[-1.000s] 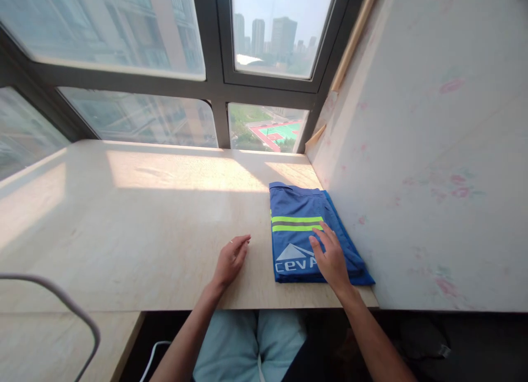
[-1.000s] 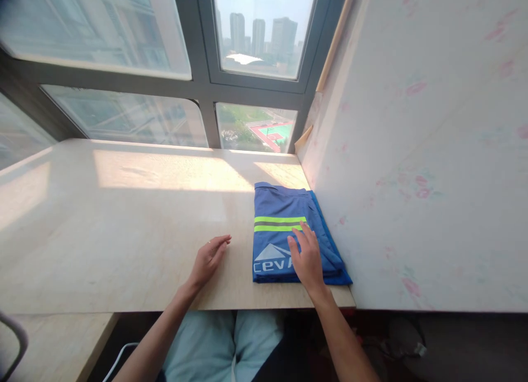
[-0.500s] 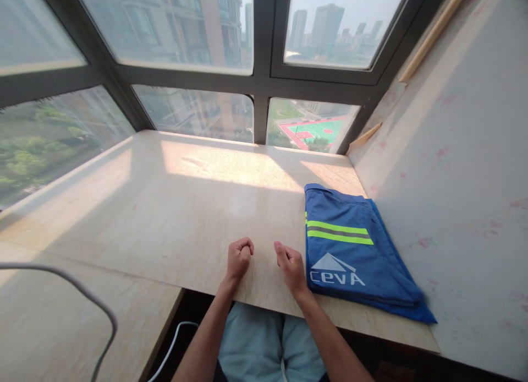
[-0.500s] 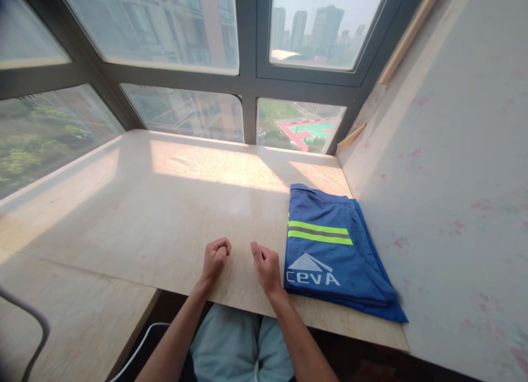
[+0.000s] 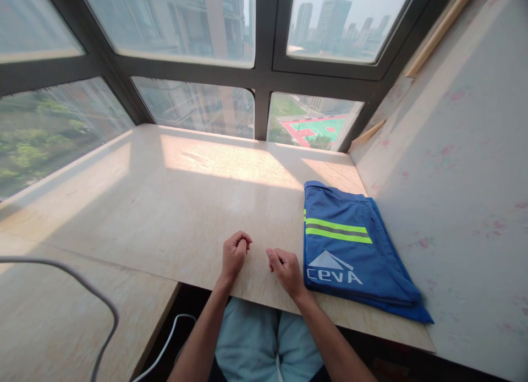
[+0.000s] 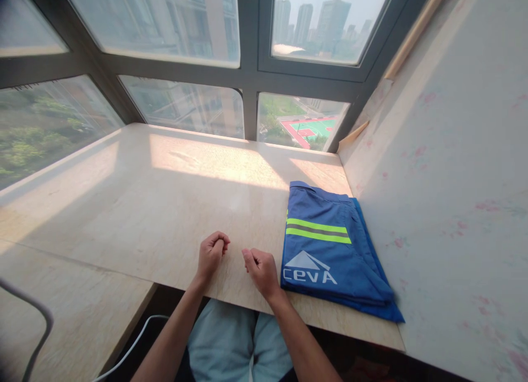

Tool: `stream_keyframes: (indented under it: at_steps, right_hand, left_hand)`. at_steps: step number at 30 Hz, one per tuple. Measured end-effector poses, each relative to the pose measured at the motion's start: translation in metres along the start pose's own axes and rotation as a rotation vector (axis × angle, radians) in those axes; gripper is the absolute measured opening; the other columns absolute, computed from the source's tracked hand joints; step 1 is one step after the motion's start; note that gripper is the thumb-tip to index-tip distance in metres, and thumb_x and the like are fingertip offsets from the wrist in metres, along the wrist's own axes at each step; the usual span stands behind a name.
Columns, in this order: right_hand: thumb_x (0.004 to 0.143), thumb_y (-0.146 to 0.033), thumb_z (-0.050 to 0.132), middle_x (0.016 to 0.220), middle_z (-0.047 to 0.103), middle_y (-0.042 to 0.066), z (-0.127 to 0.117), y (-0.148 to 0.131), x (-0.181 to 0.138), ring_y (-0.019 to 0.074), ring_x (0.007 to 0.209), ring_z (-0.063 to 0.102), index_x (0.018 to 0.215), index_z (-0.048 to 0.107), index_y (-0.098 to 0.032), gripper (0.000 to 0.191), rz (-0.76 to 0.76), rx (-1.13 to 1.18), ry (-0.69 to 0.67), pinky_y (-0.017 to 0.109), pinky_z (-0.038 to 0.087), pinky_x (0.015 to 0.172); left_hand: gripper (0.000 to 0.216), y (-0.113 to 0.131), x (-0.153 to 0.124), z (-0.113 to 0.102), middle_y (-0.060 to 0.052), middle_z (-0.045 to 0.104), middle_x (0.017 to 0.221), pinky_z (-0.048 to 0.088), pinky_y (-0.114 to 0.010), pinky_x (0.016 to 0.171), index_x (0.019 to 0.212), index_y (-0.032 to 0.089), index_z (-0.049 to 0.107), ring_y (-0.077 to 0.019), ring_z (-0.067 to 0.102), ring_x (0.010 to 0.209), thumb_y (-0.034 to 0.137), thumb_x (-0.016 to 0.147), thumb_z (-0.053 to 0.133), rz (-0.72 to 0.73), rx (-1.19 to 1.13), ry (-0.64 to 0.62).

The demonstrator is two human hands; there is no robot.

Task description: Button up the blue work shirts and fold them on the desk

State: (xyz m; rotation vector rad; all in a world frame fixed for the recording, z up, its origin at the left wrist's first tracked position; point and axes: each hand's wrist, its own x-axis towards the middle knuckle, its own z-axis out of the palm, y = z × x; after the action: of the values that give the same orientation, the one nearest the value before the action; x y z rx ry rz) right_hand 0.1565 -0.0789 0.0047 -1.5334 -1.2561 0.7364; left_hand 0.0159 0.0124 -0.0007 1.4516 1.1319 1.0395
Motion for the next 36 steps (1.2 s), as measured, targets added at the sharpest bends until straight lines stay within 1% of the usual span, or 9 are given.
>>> stream_keyframes:
  at_steps: [11,33,36]
  right_hand:
    - [0.096,-0.05,0.044,0.049,0.053,-0.001,-0.0012,-0.0024,0.0005,0.0108,0.049,0.05,0.052,0.051,-0.019,0.054,-0.022,-0.014,-0.003,0.024,0.036,0.054]
    - [0.097,-0.051,0.044,0.05,0.053,-0.001,-0.0007,-0.0016,-0.0002,0.0109,0.049,0.049,0.052,0.051,-0.019,0.055,-0.022,-0.033,-0.004,0.024,0.035,0.054]
    - [0.097,-0.05,0.045,0.05,0.053,-0.001,-0.001,-0.002,0.0,0.011,0.049,0.049,0.052,0.051,-0.019,0.055,-0.02,-0.026,-0.004,0.024,0.035,0.054]
  left_hand:
    - [0.017,-0.0033,0.0013,0.0011,0.003,0.055,0.056,0.039,-0.021,0.049,0.068,0.019,0.06,-0.0107,0.051,0.052,0.019,0.075,0.045,0.014,-0.009,-0.003]
    - [0.016,0.0016,0.0001,0.0006,0.002,0.056,0.057,0.041,-0.021,0.05,0.068,0.018,0.061,-0.0108,0.052,0.053,0.019,0.074,0.046,0.009,-0.029,0.0]
    - [0.014,0.0014,0.0013,0.0012,0.002,0.059,0.06,0.043,-0.021,0.051,0.071,0.018,0.061,-0.0107,0.054,0.054,0.018,0.074,0.048,0.019,-0.039,0.017]
